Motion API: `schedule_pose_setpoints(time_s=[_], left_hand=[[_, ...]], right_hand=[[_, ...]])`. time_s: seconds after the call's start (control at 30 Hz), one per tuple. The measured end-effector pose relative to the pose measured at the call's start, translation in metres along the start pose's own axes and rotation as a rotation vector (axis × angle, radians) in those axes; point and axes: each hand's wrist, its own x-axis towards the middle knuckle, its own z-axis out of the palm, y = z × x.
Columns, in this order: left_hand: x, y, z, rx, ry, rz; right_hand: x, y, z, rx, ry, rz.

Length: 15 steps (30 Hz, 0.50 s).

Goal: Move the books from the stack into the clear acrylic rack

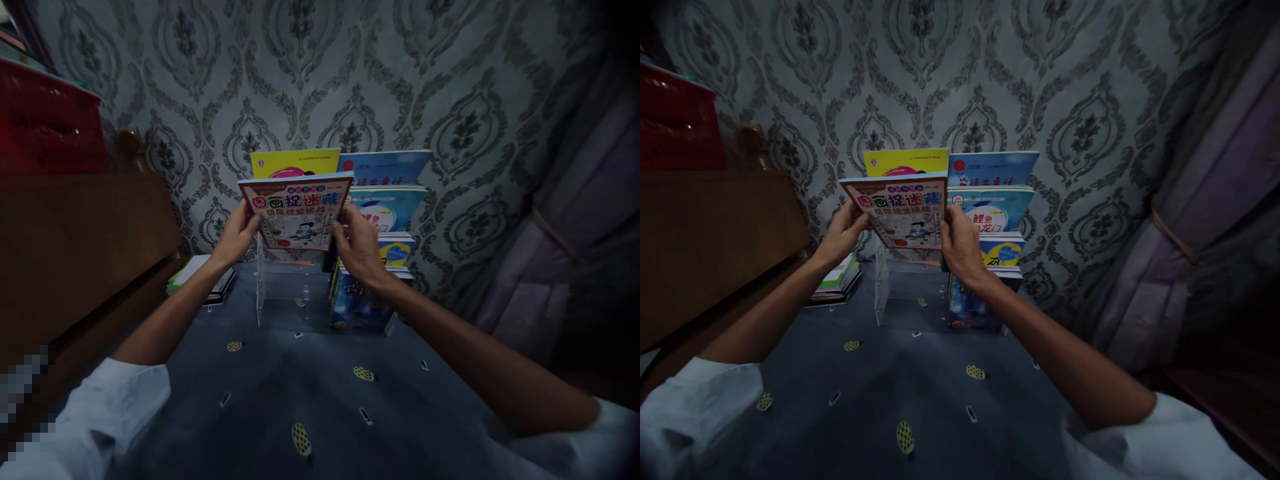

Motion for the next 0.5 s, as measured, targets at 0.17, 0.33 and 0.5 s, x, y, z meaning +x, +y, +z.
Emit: schedule_pose_setpoints(time_s=[0.17,0.33,0.5], left_hand=[[-0.002,-0.014,-0.002,-0.015,0.015,-0.032],[0.001,-0.019,-0.004,-0.054,0.008,-0.039],[-0.001,-0.021,-0.005,-0.034,0.005,-0.071]], right_hand=[[0.004,0.005,0.009,-0.047,-0.005,-0.039],[0.009,0.011,0.015,-0.061,0.010,-0.053],[0.010,0.023,0.022,-0.031,-0.029,-0.005]])
